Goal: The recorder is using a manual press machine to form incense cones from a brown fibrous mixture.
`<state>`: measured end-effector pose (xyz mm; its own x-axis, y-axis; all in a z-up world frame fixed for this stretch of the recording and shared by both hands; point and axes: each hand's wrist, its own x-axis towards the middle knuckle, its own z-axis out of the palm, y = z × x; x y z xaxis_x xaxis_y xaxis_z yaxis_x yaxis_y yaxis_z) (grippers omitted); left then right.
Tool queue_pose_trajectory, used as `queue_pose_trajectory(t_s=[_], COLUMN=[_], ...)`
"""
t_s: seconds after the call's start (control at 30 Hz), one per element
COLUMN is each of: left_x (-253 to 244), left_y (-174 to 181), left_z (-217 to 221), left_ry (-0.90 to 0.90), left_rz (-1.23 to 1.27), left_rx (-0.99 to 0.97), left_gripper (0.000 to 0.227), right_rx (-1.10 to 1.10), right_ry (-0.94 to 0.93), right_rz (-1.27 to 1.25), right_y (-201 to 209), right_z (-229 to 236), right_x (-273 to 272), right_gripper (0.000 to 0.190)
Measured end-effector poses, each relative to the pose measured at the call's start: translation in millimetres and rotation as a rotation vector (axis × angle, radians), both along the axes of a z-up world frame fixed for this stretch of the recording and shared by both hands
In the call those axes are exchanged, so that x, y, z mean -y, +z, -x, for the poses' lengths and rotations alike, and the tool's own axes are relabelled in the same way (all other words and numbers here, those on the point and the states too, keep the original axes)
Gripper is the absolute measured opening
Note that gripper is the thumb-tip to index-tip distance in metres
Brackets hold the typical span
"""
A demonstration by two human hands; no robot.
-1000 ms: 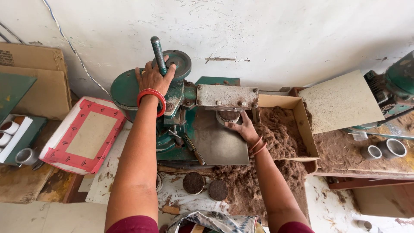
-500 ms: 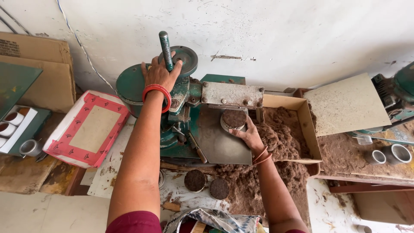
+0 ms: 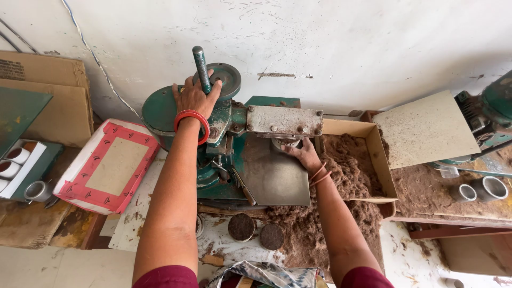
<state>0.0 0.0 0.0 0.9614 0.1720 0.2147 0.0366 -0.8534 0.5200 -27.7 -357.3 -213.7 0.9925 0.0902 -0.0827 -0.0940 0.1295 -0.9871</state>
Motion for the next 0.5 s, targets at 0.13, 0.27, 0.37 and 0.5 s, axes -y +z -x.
queue_pose_trajectory(t_s=[0.13,0.27,0.37,0.5], left_x=[2.4,2.6,0.5,0.7], left_y=[2.6,7.0,6.0,2.8], left_z=[7.8,8.6,6.2,3.6], left_ry=[-0.005,-0.003,0.005,0.002], left_rz=[0.02,0.029,0.024,0.018], left_rx=[-0.027,-0.035,-0.03,-0.027], left_gripper=[0.063,0.064,0.063,0.063], right_rx=[-0.006,0.027,0.169,0.087], right_ry=[0.076,0.188,0.162,0.043], right_rz=[0.0,0.114,0.223,0.197], right_y=[67.7,74.5,49.7,59.8], right_z=[83.8,110.7,98.9,87.8], right_x=[-13.9,-0.1,4.1,-18.7], right_gripper=[0.127,0.122,0.124,0.116])
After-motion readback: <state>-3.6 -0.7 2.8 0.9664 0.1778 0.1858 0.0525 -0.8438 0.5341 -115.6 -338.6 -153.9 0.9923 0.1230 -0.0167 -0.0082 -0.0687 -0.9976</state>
